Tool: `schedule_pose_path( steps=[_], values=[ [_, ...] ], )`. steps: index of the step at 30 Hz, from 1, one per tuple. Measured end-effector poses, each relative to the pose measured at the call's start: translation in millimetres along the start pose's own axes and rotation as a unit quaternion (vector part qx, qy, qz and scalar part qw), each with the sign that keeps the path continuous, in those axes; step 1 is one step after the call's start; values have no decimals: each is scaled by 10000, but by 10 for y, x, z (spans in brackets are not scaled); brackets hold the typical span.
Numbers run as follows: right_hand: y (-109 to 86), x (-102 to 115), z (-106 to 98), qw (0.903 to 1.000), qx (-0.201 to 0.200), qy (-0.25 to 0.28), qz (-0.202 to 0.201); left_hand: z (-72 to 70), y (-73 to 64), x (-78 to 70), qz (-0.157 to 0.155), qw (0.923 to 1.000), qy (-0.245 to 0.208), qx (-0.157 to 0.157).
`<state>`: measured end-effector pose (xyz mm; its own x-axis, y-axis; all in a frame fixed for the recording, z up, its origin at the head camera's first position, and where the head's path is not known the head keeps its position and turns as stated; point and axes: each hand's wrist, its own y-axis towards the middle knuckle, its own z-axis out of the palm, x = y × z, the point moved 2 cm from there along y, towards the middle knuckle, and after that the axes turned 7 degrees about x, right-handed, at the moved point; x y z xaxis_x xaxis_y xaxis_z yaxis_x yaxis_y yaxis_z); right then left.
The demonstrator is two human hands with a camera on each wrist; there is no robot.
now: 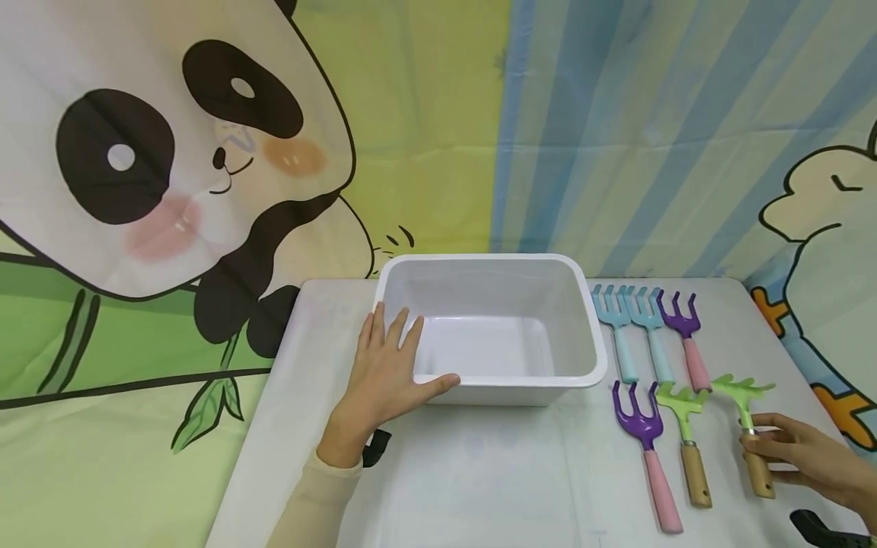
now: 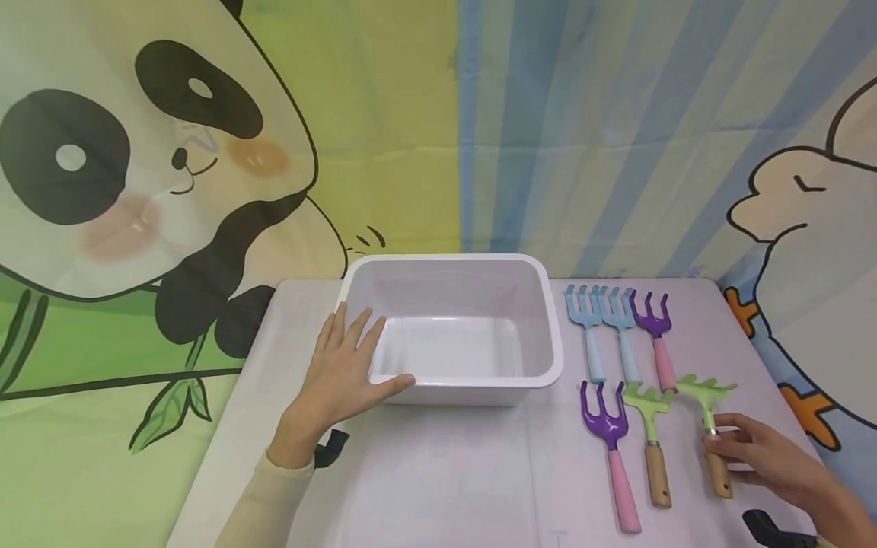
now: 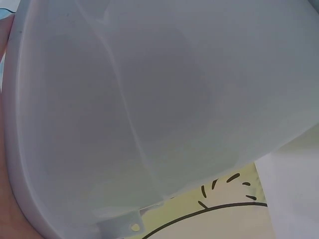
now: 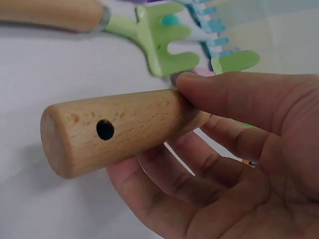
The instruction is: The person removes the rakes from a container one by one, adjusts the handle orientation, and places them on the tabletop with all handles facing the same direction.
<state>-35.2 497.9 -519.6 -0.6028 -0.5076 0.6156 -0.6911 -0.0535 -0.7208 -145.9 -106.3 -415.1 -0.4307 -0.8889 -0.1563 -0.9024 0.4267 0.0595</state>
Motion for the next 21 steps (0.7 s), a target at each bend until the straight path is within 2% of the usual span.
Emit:
schedule_pose_path(
  steps=[7, 14, 21],
  values=[
    [37, -171, -4, 9994, 116, 6, 321, 16, 6, 3, -6, 10000, 47, 46],
    [24, -123, 42, 9990, 248, -118, 366, 7, 11, 2, 63, 9999, 66, -83],
    [63, -42, 43, 9984, 204, -421, 312, 3, 10, -3, 20, 10000, 65, -58]
  ],
)
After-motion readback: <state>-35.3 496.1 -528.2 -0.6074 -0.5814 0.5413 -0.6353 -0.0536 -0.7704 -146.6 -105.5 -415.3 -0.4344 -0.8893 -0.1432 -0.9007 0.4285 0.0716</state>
